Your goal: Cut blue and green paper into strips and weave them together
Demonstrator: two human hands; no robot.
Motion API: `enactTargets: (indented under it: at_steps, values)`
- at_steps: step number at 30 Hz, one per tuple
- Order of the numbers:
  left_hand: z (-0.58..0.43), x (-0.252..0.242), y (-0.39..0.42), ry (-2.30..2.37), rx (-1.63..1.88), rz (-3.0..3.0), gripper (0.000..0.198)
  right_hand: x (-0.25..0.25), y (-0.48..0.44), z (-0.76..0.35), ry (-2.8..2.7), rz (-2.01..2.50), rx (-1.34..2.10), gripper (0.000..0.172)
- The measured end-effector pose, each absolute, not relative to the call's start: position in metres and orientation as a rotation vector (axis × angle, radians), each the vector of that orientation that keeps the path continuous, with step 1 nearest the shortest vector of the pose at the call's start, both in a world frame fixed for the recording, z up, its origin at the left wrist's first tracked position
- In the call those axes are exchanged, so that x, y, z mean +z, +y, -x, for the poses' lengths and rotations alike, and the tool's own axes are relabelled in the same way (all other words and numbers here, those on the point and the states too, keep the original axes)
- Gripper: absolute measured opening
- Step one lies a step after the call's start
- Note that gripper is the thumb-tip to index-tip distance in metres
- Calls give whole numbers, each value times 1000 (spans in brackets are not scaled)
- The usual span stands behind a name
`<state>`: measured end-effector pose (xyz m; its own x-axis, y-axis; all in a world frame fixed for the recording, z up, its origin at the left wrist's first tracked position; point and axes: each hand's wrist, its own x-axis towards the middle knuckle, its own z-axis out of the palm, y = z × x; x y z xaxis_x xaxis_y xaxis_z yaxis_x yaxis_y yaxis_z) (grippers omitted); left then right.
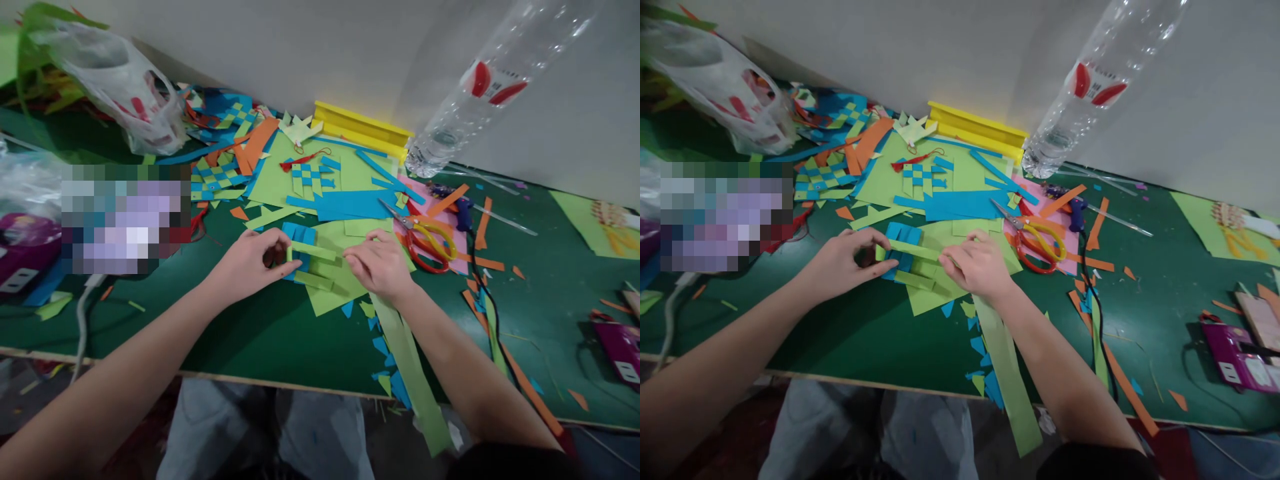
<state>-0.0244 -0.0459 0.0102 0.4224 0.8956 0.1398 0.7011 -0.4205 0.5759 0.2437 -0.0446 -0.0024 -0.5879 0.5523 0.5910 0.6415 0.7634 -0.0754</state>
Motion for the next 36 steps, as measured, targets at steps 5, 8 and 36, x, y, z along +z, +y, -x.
enactTargets:
  at_steps: [5,8,36]
  values:
    - [28,18,-47,1334,692,-2022,22,-3,-44,-243,-2306,880,-174,35]
    - [30,22,-48,1354,671,-1983,23,-5,-43,-243,-2330,900,-152,37]
    - [44,19,-33,1090,700,-1604,33,13,-54,-194,-2393,741,-55,14]
